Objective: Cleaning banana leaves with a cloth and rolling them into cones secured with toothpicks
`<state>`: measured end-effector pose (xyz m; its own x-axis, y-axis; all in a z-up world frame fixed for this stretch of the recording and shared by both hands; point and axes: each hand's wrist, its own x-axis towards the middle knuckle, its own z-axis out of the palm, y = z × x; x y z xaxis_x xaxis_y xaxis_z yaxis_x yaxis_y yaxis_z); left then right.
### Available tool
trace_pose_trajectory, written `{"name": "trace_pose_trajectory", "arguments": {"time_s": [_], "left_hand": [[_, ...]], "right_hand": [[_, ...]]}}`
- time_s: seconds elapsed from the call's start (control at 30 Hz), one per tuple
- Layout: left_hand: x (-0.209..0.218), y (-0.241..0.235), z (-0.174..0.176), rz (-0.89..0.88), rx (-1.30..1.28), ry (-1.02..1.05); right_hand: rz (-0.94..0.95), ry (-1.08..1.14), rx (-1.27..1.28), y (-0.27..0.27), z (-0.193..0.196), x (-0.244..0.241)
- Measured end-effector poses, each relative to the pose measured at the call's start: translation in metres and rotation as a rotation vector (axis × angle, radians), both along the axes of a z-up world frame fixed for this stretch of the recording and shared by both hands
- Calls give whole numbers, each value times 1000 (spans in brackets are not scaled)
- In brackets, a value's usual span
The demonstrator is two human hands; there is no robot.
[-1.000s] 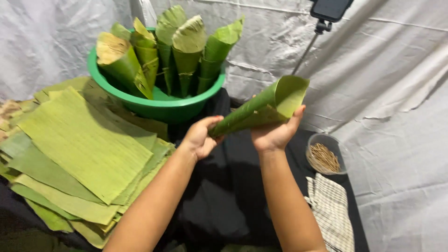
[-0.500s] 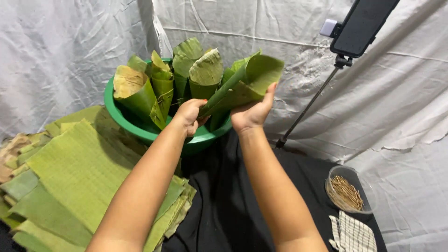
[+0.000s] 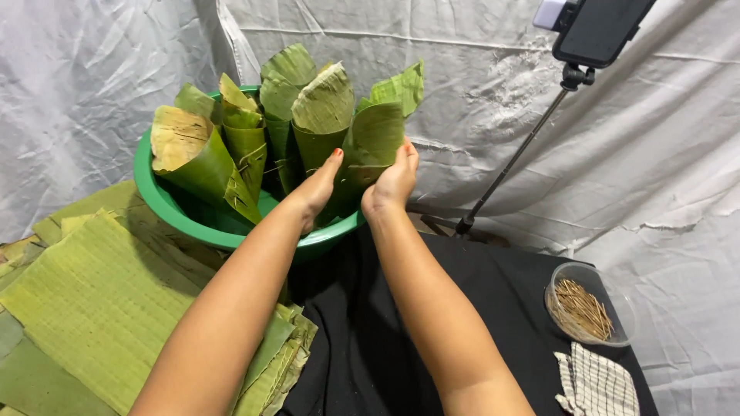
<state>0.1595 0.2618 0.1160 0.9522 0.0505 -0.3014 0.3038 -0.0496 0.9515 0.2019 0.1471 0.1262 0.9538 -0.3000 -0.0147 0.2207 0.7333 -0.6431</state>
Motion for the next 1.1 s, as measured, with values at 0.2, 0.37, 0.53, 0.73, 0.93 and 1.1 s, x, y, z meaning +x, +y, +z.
{"name": "trace_pose_trajectory", "arguments": {"time_s": [0.2, 0.37, 0.53, 0.73, 0.93, 1.1], "left_hand": [[-52, -16, 53, 98, -165, -2], [-72, -24, 76, 96, -235, -49], [-52, -14, 47, 113, -279, -75], [-35, -3, 24, 110, -225, -158], [-16, 7, -4, 123, -203, -296], [-33, 2, 10, 245, -287, -602]], "right_hand": [[-92, -35, -233, 8, 9, -27], [-113, -31, -309, 8, 2, -22], [-135, -41, -280, 10, -1, -22], [-191, -67, -242, 9, -11, -13], [-205, -47, -179, -2, 0, -30], [-28, 17, -92, -23, -23, -18]]}}
